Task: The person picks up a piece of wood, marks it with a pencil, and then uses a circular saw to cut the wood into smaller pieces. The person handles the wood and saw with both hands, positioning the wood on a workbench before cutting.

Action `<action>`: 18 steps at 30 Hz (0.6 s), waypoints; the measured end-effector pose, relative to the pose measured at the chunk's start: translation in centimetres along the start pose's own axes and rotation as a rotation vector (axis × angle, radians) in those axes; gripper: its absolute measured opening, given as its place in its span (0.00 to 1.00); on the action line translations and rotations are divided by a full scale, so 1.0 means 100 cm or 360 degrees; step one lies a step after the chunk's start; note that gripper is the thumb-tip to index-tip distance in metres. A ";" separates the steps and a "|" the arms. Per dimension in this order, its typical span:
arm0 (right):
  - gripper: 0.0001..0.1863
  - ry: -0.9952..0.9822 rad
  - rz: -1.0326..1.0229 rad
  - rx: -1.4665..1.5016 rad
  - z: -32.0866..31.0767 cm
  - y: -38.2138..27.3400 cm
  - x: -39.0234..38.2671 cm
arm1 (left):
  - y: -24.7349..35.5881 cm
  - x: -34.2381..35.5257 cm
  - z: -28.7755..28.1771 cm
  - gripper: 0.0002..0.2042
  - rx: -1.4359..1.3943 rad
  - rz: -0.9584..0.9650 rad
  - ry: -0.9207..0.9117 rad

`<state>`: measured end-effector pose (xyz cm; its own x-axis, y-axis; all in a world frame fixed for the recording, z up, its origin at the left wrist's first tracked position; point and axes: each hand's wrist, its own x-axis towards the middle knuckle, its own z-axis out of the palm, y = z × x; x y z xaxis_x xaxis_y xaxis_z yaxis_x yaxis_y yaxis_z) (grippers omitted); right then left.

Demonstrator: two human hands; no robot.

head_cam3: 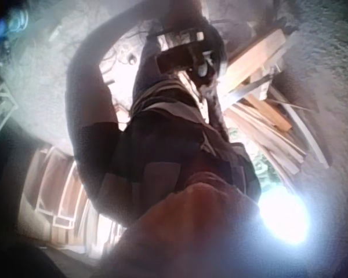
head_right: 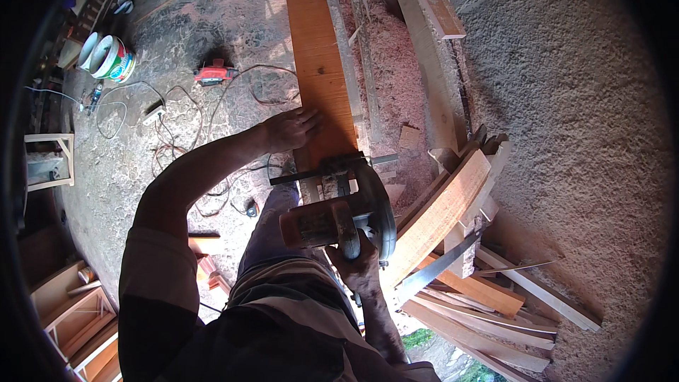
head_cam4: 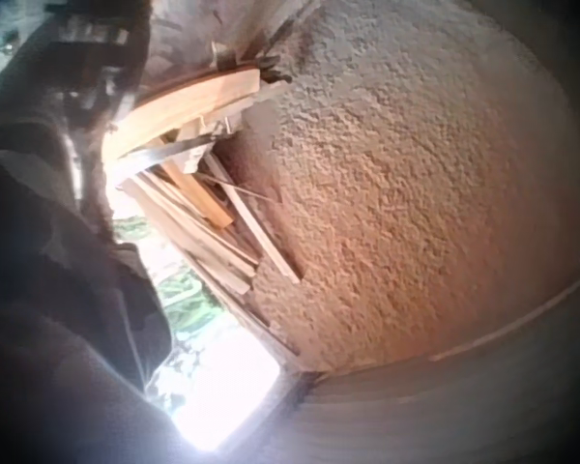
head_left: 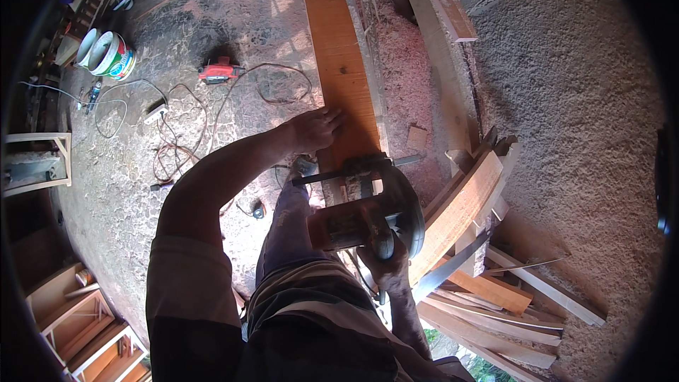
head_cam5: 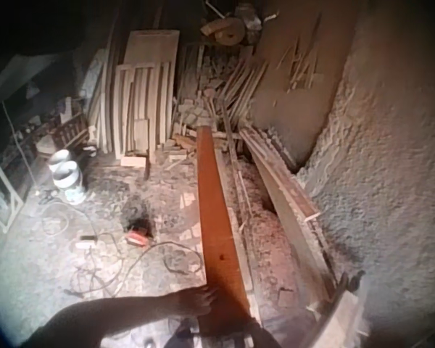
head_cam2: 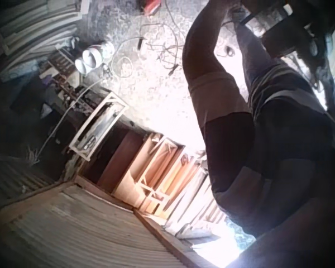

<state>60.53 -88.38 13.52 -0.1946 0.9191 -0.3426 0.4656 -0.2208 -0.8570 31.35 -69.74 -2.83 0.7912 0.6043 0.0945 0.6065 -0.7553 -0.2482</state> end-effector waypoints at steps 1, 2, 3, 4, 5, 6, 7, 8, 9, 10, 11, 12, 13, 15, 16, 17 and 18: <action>0.17 0.0002 -0.0004 -0.0015 -0.001 -0.001 0.002 | -0.003 0.002 -0.001 0.24 -0.0003 0.0010 0.0034; 0.17 -0.0003 -0.0005 -0.0034 -0.002 -0.003 0.004 | -0.005 0.003 -0.002 0.24 -0.0010 0.0025 0.0027; 0.17 -0.0015 -0.0005 -0.0025 -0.003 -0.004 0.005 | -0.007 0.004 -0.003 0.24 -0.0040 0.0030 0.0012; 0.18 -0.0028 -0.0005 -0.0016 -0.004 -0.005 0.007 | -0.009 0.004 -0.004 0.24 -0.0022 0.0046 0.0018; 0.18 -0.0025 -0.0008 -0.0022 -0.004 -0.006 0.008 | -0.010 0.005 -0.005 0.24 -0.0028 0.0051 0.0015; 0.18 -0.0031 -0.0015 0.0031 -0.004 -0.007 0.010 | -0.011 0.005 -0.006 0.24 -0.0062 0.0050 0.0047; 0.19 -0.0022 -0.0026 0.0070 -0.003 -0.007 0.011 | -0.013 0.005 -0.007 0.25 -0.0046 0.0063 -0.0004; 0.19 -0.0031 -0.0025 0.0105 -0.002 -0.008 0.012 | -0.014 0.004 -0.008 0.25 -0.0057 0.0071 -0.0020; 0.19 -0.0030 -0.0041 0.0078 -0.003 -0.009 0.014 | -0.015 0.004 -0.007 0.26 -0.0076 0.0068 0.0019; 0.19 -0.0048 -0.0046 0.0047 -0.003 -0.011 0.016 | -0.017 0.004 -0.007 0.26 -0.0058 0.0089 -0.0003; 0.19 -0.0058 -0.0056 0.0014 -0.004 -0.012 0.018 | -0.018 0.004 -0.006 0.27 -0.0050 0.0096 0.0022; 0.19 -0.0067 -0.0037 0.0000 -0.005 -0.014 0.020 | -0.020 0.004 -0.005 0.28 -0.0067 0.0105 0.0039; 0.19 -0.0068 -0.0022 -0.0016 -0.006 -0.016 0.021 | -0.022 0.005 -0.004 0.28 -0.0090 0.0112 0.0069; 0.19 -0.0085 -0.0001 -0.0025 -0.008 -0.021 0.025 | -0.028 0.006 -0.004 0.29 -0.0184 0.0117 0.0081; 0.19 -0.0096 0.0009 -0.0020 -0.009 -0.024 0.026 | -0.030 0.007 -0.005 0.30 -0.0186 0.0092 0.0077; 0.19 -0.0108 0.0019 -0.0014 -0.009 -0.026 0.028 | -0.033 0.008 -0.006 0.31 -0.0189 0.0063 0.0045; 0.19 -0.0094 -0.0003 -0.0014 -0.008 -0.028 0.031 | -0.036 0.009 -0.007 0.32 -0.0195 0.0044 -0.0045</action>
<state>59.30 -84.69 15.19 -0.2460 0.8986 -0.3634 0.4730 -0.2159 -0.8542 29.96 -66.65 -1.13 0.8062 0.5885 0.0617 0.5910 -0.7960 -0.1307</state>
